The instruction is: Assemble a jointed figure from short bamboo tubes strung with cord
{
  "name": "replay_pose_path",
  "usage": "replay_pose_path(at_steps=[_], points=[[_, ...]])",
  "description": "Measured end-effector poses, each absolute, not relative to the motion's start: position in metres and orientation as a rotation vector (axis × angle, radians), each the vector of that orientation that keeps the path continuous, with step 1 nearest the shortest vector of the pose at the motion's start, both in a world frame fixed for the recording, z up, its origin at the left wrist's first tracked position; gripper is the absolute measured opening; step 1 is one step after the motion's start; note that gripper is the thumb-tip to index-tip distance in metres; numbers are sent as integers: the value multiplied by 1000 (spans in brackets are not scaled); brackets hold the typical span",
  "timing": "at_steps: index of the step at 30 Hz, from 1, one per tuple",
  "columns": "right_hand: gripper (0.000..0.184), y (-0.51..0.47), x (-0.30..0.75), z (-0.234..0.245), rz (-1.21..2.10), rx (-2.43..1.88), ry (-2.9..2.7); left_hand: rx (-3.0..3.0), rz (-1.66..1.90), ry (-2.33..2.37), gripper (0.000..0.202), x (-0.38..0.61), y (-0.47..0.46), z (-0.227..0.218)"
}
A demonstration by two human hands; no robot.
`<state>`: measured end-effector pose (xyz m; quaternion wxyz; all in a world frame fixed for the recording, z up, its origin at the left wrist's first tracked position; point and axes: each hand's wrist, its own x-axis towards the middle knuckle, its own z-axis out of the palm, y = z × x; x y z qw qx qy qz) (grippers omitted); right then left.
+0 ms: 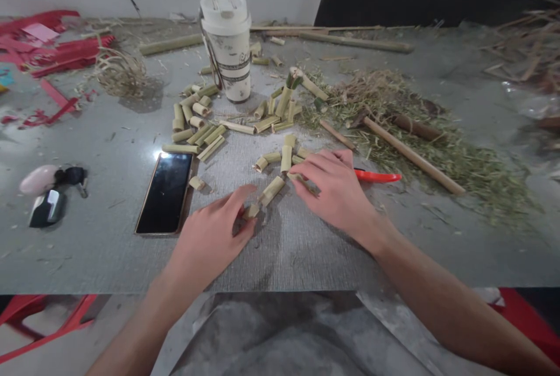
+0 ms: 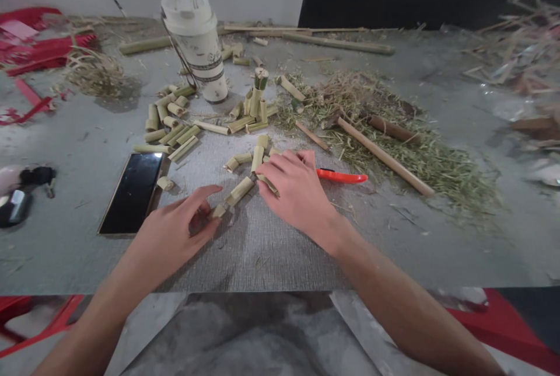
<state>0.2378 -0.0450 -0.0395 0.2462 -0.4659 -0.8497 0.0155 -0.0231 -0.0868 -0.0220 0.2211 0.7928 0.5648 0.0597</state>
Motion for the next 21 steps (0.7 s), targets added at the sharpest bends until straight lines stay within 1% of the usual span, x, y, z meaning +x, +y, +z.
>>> replay_pose_path(at_steps=[11,14,15,18,19,20,21], points=[[11,-46,239,-39,42,-1244,-2318,2130,242,1546,39,-49,-96,-21],[7,-50,237,-37,82,-1160,-2362,2082,297,1529,38,-56,-99,-18],[9,-52,236,-35,108,-1099,-2391,2066,326,1510,38,-57,-100,-16],[31,-62,224,-29,141,-870,-2511,2018,395,1416,46,-52,-104,-9],[35,-66,219,-28,124,-803,-2548,1998,406,1383,49,-48,-105,-6],[32,-69,214,-27,96,-749,-2578,1975,415,1355,52,-44,-106,-4],[25,-71,210,-26,57,-706,-2584,1947,423,1331,53,-40,-107,-1]])
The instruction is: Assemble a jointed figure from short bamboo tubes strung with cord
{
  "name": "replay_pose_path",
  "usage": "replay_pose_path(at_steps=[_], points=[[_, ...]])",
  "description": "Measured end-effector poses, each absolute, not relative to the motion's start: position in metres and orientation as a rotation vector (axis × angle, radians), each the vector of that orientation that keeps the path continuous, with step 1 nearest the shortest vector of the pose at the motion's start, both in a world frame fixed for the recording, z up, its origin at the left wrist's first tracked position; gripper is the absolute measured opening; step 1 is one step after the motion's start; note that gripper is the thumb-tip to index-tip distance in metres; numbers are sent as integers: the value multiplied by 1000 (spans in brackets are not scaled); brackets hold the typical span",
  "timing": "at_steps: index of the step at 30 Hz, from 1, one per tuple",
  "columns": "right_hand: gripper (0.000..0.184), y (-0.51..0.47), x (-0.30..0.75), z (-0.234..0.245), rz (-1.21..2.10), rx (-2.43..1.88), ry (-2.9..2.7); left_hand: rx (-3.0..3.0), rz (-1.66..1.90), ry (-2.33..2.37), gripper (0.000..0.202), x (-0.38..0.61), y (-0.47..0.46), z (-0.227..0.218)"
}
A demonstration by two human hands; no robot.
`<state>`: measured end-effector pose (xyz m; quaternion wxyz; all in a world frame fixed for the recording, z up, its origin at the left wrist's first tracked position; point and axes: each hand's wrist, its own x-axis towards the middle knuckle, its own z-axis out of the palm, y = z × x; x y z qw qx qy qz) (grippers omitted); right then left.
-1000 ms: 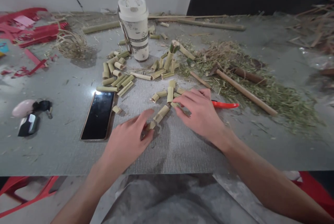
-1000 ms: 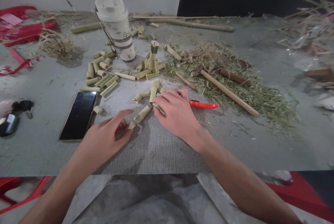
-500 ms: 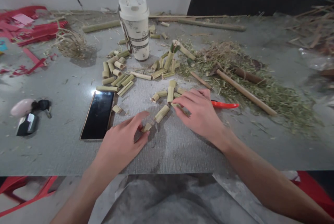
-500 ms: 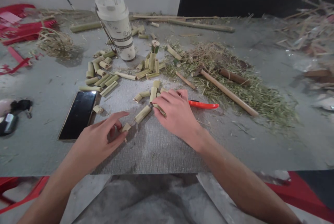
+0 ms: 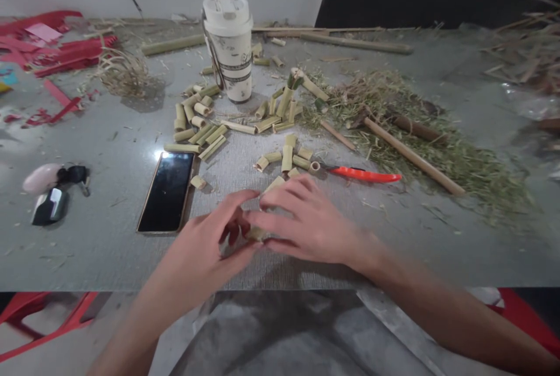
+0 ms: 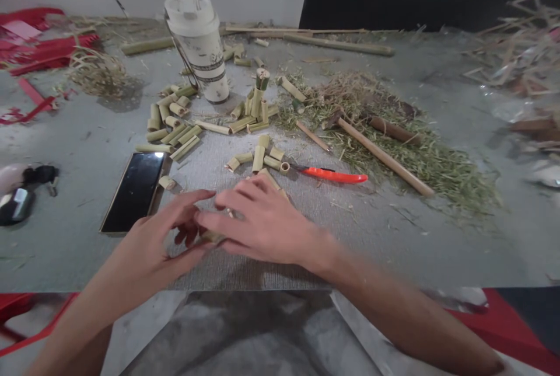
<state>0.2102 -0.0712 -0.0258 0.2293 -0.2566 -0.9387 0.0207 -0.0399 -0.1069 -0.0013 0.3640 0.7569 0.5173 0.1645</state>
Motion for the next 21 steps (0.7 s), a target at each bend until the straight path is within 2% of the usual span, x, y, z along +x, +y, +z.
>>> replay_pose_path(at_steps=[2,5,7,10,16,21], points=[[13,-72,206,-26,-35,-636,-2539,1900,451,1285,52,-33,-107,1],[9,-65,214,-28,-122,-608,-2421,1874,499,1267,56,-29,-105,-4],[2,-57,225,-30,-121,-685,-2317,1937,507,1348,52,-28,-102,-12],[10,-47,240,-30,-44,-835,-2105,2124,476,1520,30,-21,-101,-27],[10,-43,246,-31,50,-930,-2020,2260,438,1745,10,5,-105,-44],[9,-45,244,-31,64,-936,-2016,2186,457,1767,8,5,-103,-42]])
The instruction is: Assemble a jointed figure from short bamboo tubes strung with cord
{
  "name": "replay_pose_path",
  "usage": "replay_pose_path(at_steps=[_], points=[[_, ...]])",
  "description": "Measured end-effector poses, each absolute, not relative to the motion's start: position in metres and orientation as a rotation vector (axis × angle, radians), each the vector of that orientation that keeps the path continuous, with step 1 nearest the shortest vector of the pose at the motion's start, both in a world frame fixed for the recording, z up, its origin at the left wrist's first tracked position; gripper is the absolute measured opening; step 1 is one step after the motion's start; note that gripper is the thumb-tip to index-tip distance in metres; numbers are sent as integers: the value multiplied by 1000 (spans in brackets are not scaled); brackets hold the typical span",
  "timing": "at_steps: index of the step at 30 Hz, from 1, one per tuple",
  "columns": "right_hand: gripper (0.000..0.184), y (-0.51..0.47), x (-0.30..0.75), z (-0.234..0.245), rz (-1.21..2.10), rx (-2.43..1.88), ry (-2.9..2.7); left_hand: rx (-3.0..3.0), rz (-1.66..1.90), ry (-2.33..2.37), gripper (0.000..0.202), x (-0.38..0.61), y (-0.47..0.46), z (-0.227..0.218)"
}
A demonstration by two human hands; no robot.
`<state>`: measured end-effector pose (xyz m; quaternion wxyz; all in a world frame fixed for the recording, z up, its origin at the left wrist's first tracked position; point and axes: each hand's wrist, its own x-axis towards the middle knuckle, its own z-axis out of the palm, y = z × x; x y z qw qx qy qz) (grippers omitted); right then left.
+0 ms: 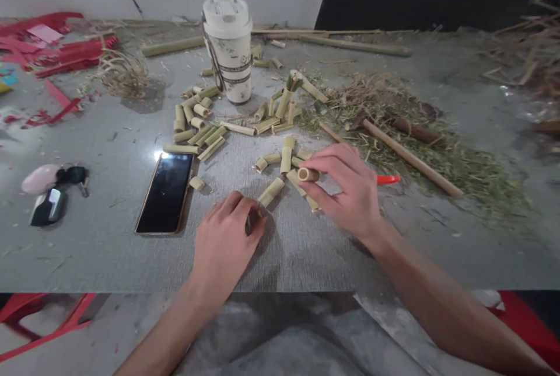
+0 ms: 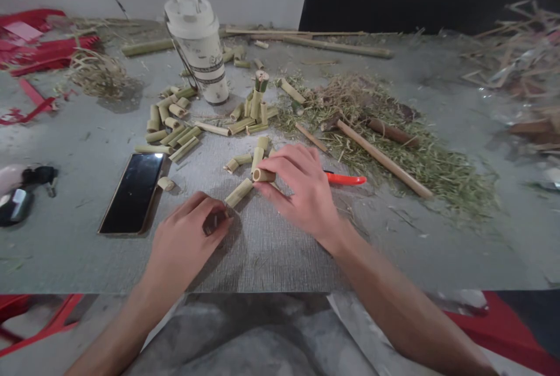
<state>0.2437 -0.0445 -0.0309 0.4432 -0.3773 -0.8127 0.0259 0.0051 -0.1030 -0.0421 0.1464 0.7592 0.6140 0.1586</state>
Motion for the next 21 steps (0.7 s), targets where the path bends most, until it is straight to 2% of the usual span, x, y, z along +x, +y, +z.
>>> replay_pose_path(at_steps=[10,11,13,15,18,21], points=[[2,-47,242,-27,134,-983,-1961,2137,418,1884,10,0,-102,-42],[7,-48,240,-26,155,-991,-1990,2137,418,1885,9,-1,-102,-41],[13,-51,233,-25,213,-997,-2118,2135,424,1875,7,-1,-102,-41],[12,-53,224,-25,227,-979,-2330,2134,439,1874,6,-2,-102,-42],[4,-53,211,-29,122,-953,-2612,2126,471,1891,6,-2,-102,-43],[7,-49,204,-37,17,-945,-2710,2109,485,1902,7,-2,-102,-45]])
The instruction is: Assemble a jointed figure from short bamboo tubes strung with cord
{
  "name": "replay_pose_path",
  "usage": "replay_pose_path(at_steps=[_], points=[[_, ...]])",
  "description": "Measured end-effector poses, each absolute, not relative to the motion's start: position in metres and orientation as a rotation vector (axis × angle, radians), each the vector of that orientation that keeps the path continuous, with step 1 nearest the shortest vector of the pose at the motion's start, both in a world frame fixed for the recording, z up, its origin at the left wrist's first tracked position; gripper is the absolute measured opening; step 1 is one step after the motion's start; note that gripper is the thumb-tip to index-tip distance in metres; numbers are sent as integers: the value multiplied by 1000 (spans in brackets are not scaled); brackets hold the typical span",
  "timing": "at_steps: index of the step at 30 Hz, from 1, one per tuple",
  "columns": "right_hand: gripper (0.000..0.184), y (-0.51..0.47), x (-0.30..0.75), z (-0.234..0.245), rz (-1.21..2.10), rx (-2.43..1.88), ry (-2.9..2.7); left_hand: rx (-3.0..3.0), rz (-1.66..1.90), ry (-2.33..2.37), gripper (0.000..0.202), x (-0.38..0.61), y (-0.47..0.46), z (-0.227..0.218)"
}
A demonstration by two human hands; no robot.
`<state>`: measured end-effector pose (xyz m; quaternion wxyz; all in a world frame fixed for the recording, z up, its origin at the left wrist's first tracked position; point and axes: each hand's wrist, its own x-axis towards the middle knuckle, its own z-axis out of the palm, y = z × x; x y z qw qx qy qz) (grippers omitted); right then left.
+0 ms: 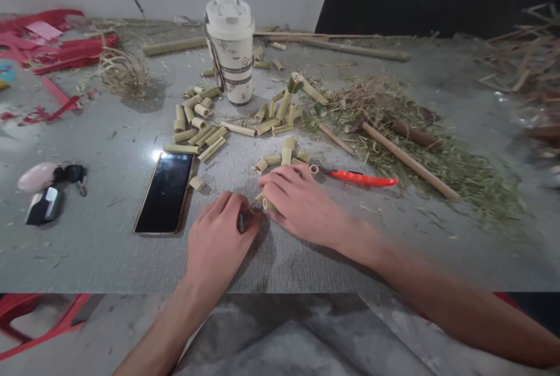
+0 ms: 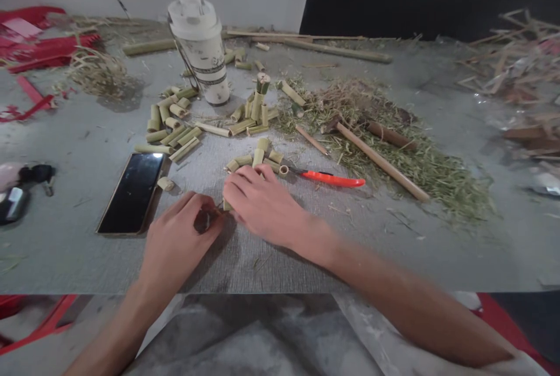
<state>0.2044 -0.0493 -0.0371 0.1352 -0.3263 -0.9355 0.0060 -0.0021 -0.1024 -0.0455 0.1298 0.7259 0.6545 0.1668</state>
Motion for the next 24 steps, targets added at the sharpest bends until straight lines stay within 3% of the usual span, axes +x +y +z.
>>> replay_pose_path(at_steps=[3,7,24], points=[[24,-44,204,-43,-16,-917,-2728,2113,511,1904,7,-2,-103,-47],[31,-40,208,-42,-23,-924,-2736,2132,563,1892,7,-2,-103,-48],[40,-32,220,-36,-32,-946,-2741,2125,647,1893,9,-4,-105,-49]])
